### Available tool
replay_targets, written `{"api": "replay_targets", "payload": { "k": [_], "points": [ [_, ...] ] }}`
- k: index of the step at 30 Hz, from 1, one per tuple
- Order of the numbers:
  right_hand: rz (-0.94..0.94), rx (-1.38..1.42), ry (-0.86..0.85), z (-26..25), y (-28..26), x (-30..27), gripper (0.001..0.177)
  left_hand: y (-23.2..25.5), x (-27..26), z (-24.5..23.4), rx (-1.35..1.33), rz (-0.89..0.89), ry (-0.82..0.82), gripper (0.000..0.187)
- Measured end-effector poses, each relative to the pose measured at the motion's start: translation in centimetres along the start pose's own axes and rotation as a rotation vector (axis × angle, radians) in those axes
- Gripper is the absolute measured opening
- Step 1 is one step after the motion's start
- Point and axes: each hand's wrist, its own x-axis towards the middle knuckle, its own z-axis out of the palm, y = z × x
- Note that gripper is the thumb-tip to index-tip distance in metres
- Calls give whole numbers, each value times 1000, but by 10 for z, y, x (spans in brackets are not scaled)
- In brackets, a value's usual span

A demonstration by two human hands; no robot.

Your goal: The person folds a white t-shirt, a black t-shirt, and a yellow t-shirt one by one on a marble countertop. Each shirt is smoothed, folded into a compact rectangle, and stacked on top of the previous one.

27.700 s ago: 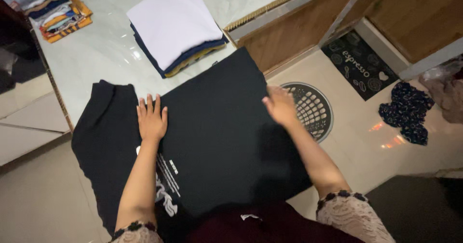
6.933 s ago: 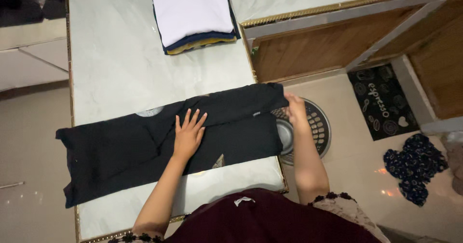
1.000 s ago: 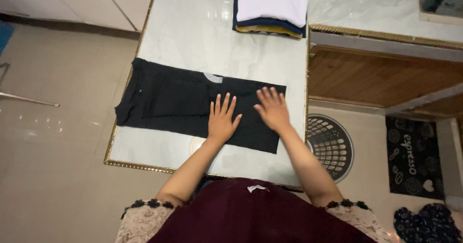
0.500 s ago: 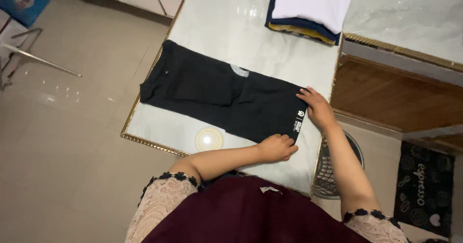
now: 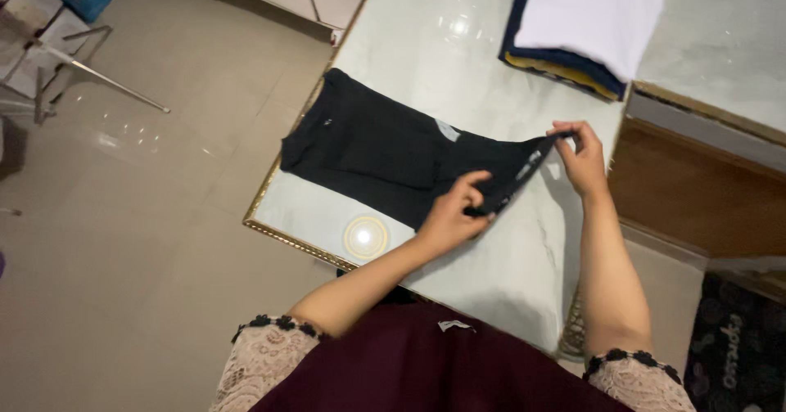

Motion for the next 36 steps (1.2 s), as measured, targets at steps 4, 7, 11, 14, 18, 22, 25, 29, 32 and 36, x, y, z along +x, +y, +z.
{"api": "replay_targets", "payload": {
  "k": [4,7,11,14,18,22,25,29,32,36],
  "points": [
    [-44,143,-38,67,-38,75,18,-3,2,-72,-113,-160,264,37],
    [-171,-10,-82,135,-65,128,19,-5,-4,-133,-214,-209,462,32],
    [-214,-215,-159,237,-84,173,21,-11,-18,-205,-299,-245,624,27],
    [-275,-171,-236,308,-76,197,21,-30,-23,-257,-306,-293,748,25],
    [-234,-180,-313,381,-41,210,23,-63,-31,-307,-66,-360,835,25],
    [-242,-273,-339,420,-11,209,25,-78,-37,-342,649,-293,785,25],
    [-71,-335,-285,422,1,204,33,-79,-38,-356,477,-485,684,24],
    [63,-493,-118,397,14,188,35,-84,-6,-368,445,-516,552,21],
    [151,-587,108,358,28,160,37,-98,46,-372,647,-160,486,17],
    [407,-562,285,291,39,114,42,-122,112,-364,416,3,519,22]
  ]
}}
